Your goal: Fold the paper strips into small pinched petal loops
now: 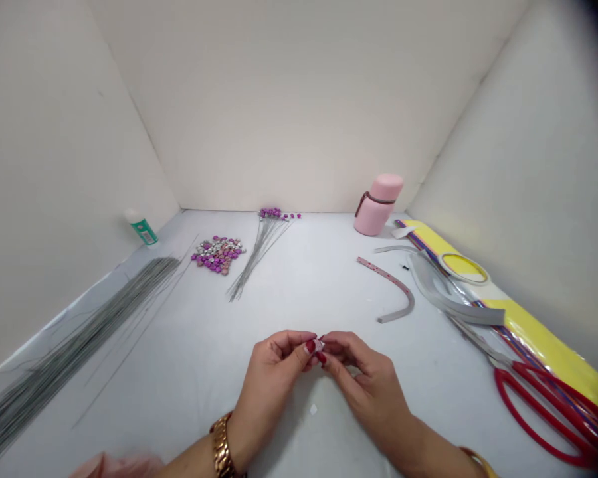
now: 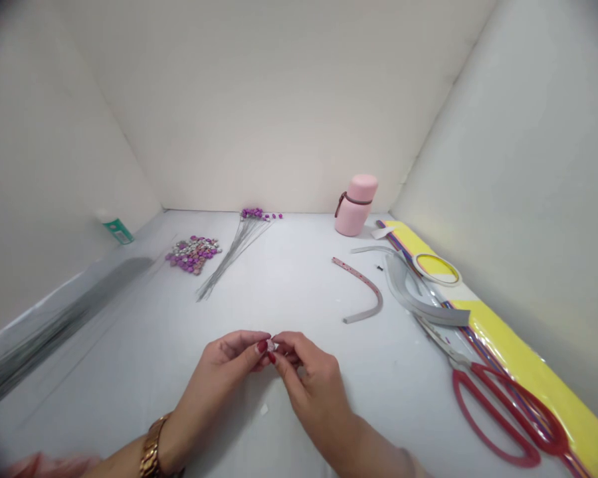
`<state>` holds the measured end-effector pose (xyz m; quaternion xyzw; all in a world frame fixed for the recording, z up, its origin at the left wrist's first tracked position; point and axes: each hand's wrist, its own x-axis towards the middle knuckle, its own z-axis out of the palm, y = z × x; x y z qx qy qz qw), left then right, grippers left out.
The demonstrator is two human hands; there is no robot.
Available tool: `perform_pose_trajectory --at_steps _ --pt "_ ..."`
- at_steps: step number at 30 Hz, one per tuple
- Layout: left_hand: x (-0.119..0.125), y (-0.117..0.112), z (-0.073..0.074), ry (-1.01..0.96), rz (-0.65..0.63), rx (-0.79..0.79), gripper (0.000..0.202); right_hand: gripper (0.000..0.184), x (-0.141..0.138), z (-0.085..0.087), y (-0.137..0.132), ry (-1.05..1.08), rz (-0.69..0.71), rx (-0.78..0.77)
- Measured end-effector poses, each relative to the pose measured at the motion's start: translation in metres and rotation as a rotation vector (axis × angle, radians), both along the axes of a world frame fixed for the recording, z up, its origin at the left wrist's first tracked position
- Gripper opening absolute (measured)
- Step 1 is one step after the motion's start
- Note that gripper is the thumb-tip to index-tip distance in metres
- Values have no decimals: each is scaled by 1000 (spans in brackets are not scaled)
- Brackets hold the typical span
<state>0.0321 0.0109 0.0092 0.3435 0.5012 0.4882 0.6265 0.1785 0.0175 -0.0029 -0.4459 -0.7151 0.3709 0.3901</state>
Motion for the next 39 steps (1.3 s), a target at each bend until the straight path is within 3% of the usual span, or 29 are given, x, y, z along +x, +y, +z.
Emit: perform_pose_trajectory --at_steps 5,20,30,39 --pt "0 0 0 -22 -1 2 15 14 1 0 0 -44 1 29" --pt "0 0 0 -88 -38 16 12 12 -1 3 1 139 11 -139" --pt "1 0 0 -188 -10 -37 10 6 -7 9 1 419 16 -381" --pt "2 0 -1 -160 -1 -31 11 12 -6 5 5 426 -43 -439"
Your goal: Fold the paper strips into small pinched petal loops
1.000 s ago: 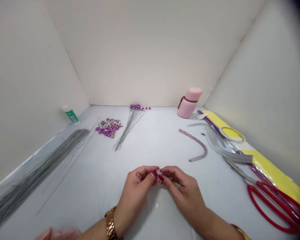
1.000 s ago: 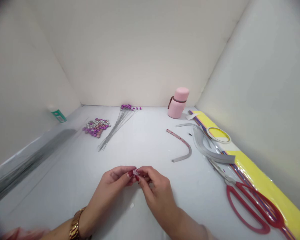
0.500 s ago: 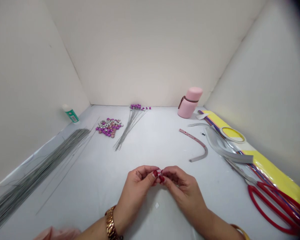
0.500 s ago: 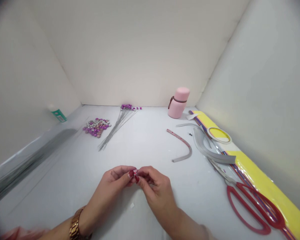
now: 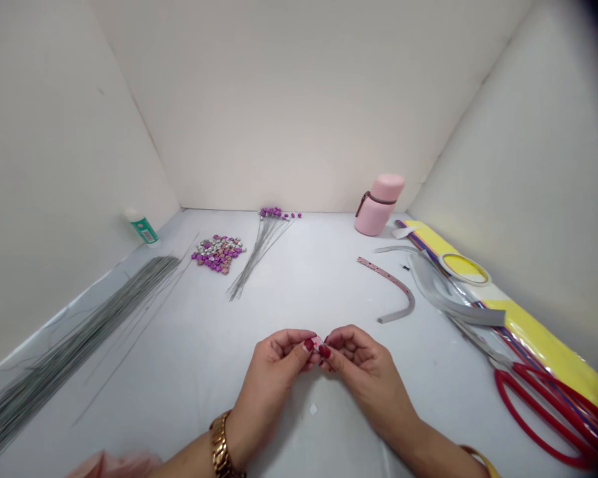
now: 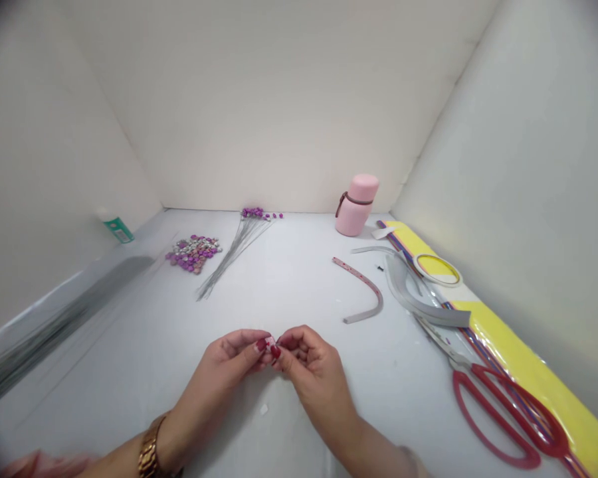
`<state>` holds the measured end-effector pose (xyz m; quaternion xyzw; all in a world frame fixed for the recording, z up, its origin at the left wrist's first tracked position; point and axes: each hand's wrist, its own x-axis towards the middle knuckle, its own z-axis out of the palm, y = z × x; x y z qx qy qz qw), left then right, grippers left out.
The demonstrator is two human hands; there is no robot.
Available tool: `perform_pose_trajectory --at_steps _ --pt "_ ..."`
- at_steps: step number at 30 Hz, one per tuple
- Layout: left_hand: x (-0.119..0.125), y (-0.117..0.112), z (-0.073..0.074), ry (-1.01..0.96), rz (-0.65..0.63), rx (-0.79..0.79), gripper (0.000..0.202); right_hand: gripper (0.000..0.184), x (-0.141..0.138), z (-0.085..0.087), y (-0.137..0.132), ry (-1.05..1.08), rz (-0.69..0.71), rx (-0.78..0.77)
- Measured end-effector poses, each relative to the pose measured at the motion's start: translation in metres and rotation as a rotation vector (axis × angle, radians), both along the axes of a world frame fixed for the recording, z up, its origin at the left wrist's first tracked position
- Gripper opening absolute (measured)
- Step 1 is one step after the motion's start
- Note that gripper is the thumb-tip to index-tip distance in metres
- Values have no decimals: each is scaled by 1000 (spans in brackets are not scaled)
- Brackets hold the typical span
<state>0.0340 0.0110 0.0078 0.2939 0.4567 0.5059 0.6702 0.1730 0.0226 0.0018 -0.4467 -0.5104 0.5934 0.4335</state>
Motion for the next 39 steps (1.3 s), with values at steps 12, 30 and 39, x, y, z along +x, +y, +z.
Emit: perform_pose_trajectory --at_steps 12,30,39 --pt "-5 2 1 189 39 55 18 22 4 2 -2 -174 54 121" --pt "-9 4 2 228 -188 236 12 24 6 4 8 6 171 -190" --pt "-7 1 -1 344 -97 251 6 18 1 1 4 125 84 -210"
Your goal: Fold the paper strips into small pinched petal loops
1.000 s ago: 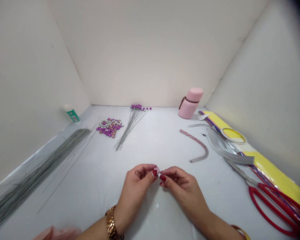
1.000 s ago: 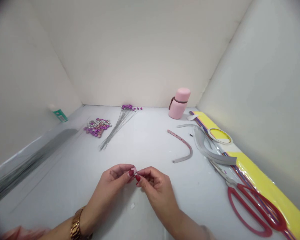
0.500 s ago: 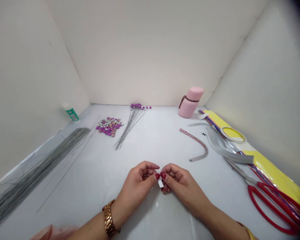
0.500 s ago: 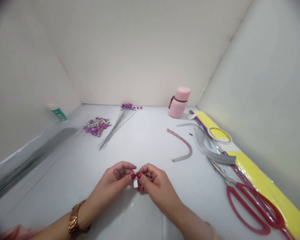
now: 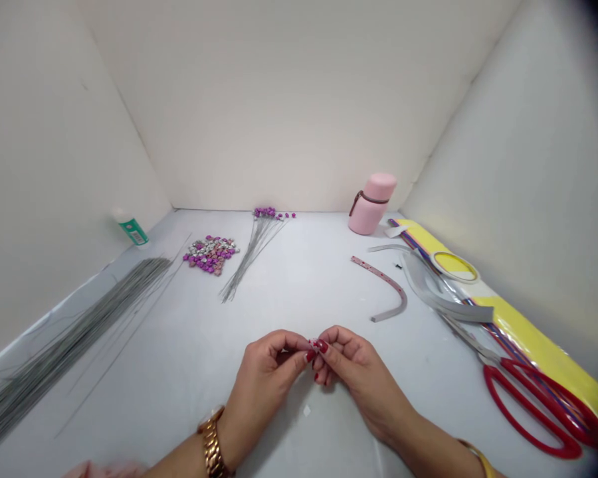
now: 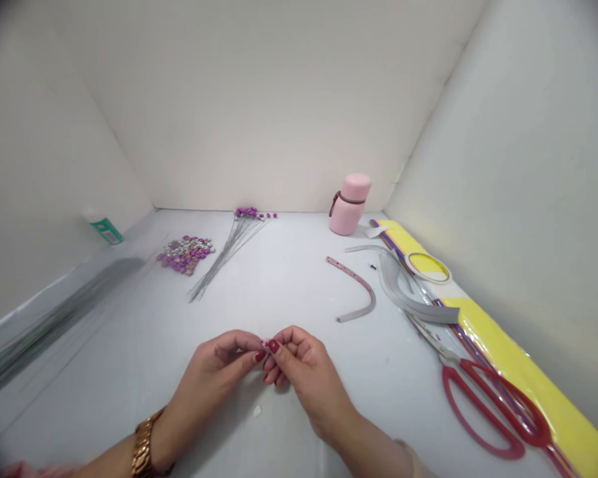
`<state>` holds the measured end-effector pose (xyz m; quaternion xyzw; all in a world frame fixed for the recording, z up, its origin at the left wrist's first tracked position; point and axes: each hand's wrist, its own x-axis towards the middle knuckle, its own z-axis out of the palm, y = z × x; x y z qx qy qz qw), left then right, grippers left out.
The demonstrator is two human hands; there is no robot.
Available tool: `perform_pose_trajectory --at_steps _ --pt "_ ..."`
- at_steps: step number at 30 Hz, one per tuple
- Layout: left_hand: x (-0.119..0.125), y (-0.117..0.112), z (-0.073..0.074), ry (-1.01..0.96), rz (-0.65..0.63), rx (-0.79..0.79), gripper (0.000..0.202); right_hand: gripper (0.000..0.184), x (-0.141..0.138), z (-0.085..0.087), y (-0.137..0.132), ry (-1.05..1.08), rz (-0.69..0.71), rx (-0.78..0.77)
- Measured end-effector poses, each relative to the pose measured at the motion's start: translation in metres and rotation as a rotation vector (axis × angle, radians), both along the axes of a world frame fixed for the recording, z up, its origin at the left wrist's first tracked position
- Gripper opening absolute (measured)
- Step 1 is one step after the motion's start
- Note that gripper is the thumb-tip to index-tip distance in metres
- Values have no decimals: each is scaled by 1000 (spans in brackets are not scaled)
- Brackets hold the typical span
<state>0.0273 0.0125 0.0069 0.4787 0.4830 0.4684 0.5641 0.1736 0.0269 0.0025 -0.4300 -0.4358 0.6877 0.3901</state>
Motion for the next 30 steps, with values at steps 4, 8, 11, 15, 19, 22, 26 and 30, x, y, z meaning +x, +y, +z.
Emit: perform_pose_trajectory --at_steps 4,8,11,15,19,22,26,30 --pt "2 -1 2 -103 -8 -71 7 17 -1 0 -1 8 -19 20" --pt "5 -1 0 -166 39 -135 10 17 -2 -2 -2 4 -46 25" --pt "6 -1 -2 -168 63 -172 11 16 -2 -3 -1 7 -59 27" --pt "7 -2 -2 -118 82 -190 11 14 -2 -5 -1 22 -65 39" --pt "7 -3 -1 -81 93 -196 11 14 -2 -5 -2 18 -67 46" --pt "7 -2 0 -47 112 -202 10 14 -2 -5 -3 1 -70 62" --pt "8 -2 -1 -53 116 -211 10 13 -2 -6 -3 -7 -57 73" --pt "8 -2 -1 -66 122 -214 10 12 -3 -5 -3 -14 -49 77"
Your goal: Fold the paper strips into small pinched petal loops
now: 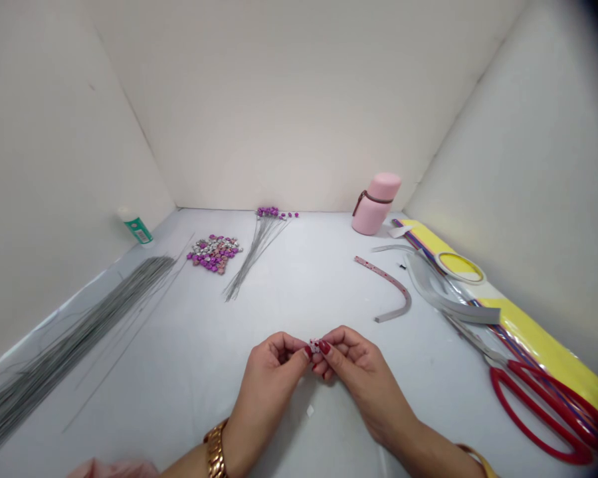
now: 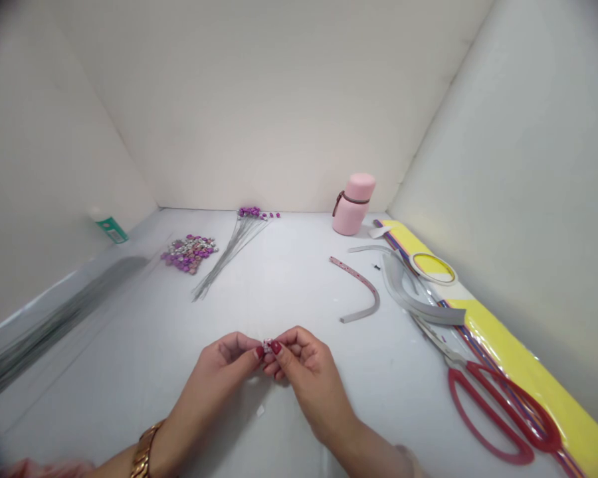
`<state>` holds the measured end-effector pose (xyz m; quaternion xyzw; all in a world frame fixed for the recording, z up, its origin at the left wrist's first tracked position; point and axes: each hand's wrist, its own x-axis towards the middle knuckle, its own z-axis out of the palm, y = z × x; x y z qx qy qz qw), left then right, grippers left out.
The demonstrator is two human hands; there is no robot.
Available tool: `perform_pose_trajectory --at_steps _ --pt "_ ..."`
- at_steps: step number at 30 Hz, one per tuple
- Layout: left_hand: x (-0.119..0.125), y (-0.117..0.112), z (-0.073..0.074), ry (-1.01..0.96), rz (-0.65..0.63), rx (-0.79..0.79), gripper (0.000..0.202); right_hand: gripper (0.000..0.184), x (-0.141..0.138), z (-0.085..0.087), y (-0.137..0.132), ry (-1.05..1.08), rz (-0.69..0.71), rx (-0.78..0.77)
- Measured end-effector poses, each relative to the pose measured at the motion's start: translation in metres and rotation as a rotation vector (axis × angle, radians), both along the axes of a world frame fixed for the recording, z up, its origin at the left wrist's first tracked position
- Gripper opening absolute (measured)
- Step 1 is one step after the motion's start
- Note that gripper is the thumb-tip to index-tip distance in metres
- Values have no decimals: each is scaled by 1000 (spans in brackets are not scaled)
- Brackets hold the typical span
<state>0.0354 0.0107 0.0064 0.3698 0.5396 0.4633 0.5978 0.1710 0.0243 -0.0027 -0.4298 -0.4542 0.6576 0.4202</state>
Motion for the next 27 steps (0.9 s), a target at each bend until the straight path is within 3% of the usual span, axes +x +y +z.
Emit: perform_pose_trajectory --at_steps 13,21,27 --pt "1 1 -4 -72 11 -17 6 14 0 -2 0 18 17 -43" --pt "2 0 0 8 1 -2 7 13 1 0 -2 -36 17 -7" --pt "2 -3 1 -4 -18 75 9 14 0 1 -2 -13 9 -37"
